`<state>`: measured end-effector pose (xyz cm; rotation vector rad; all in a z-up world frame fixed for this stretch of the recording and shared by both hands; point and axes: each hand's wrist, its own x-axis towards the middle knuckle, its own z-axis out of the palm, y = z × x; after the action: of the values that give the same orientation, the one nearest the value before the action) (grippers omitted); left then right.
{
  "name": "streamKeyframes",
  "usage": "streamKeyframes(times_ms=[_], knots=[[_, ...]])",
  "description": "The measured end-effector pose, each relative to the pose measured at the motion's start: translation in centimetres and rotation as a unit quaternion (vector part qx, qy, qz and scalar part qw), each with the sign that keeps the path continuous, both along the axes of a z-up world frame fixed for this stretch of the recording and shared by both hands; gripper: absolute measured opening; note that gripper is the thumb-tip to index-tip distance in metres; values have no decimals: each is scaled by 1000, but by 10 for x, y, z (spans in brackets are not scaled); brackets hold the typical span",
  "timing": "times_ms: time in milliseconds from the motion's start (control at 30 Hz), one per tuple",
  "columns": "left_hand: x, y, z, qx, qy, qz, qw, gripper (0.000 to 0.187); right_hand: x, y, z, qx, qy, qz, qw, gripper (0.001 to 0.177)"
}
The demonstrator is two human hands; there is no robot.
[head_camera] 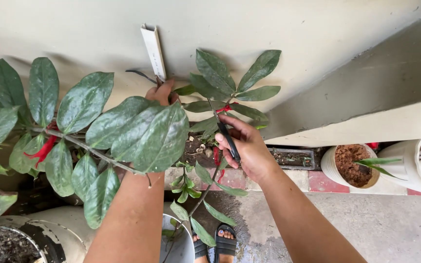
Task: Pruning yellow and dead leaves from various potted plants using scissors.
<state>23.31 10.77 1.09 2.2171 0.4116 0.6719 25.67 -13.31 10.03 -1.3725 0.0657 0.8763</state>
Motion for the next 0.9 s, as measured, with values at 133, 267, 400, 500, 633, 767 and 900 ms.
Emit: streamKeyframes(times_ms=[133,267,400,500,633,767,900], knots=[[5,-7,-3,-4,9,-4,1000,26,5,0,0,-21,-1,8,1000,66],[10,-15,-6,-9,19,-12,1000,25,7,-4,3,-58,-8,29,998,66],[12,-15,-6,-9,30,-16,999,24,0,-10,-4,-115,-30,77,990,66],[7,-14,-12,-10,42,-17,999,24,-7,-6,-5,-166,-54,112,978,63],[17,-10,-62,-12,59,-20,998,23,-8,-1,-37,-174,-140,130,966,62],[-3,-19,-130,-19,81,-26,996,22,-11,21,-29,-256,-208,142,933,65],[-38,-15,-137,-22,100,-28,994,21,-11,39,-29,-268,-236,143,923,64]])
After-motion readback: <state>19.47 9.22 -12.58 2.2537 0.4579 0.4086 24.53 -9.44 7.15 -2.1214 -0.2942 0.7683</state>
